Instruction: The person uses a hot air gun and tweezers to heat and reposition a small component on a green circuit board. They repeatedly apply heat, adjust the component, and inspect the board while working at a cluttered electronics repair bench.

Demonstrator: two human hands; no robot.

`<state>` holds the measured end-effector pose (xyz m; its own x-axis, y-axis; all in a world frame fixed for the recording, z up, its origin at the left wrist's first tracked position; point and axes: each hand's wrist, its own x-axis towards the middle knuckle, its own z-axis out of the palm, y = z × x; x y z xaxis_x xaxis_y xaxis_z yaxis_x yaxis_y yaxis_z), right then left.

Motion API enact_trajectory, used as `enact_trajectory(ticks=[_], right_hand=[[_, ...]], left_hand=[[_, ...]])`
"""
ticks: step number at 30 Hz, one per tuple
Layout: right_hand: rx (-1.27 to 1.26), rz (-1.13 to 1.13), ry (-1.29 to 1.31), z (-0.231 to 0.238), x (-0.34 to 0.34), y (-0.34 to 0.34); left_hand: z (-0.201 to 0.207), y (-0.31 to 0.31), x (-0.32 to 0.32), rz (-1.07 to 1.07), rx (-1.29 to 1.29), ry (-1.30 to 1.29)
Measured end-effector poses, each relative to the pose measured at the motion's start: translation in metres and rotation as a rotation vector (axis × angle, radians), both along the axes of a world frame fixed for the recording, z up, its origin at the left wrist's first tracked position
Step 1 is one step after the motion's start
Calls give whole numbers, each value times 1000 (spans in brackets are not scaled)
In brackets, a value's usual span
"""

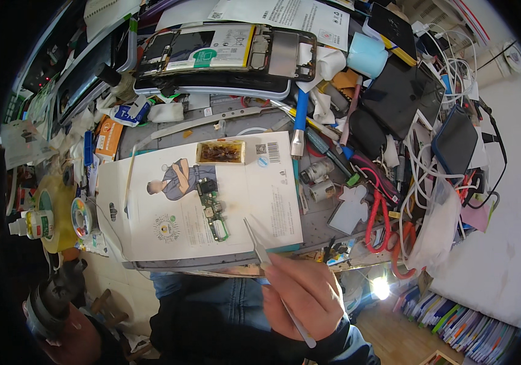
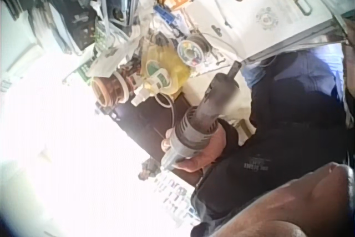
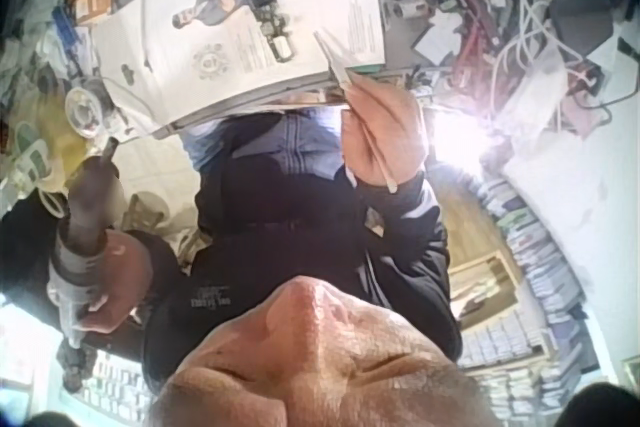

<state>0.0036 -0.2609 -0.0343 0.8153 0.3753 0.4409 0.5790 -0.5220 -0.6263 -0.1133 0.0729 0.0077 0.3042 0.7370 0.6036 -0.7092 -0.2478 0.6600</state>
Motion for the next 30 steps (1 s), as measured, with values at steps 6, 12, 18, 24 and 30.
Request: enact_trajectory(ticks=[6, 12, 18, 24, 30], right_hand=[[-156, 90, -143, -2, 2, -3], [-251, 169, -185, -3, 3, -10], [47, 58, 107, 9, 1, -12], [395, -257, 176, 13, -3, 18], [77, 10, 83, 34, 5, 27]], left_hand=[[-5, 3, 2, 113, 64, -38], [-12, 8, 2, 31, 91, -32], [-18, 16, 10, 844, 967, 350], [-22, 0, 14, 171, 167, -68], [-40, 18, 14, 525, 399, 122]])
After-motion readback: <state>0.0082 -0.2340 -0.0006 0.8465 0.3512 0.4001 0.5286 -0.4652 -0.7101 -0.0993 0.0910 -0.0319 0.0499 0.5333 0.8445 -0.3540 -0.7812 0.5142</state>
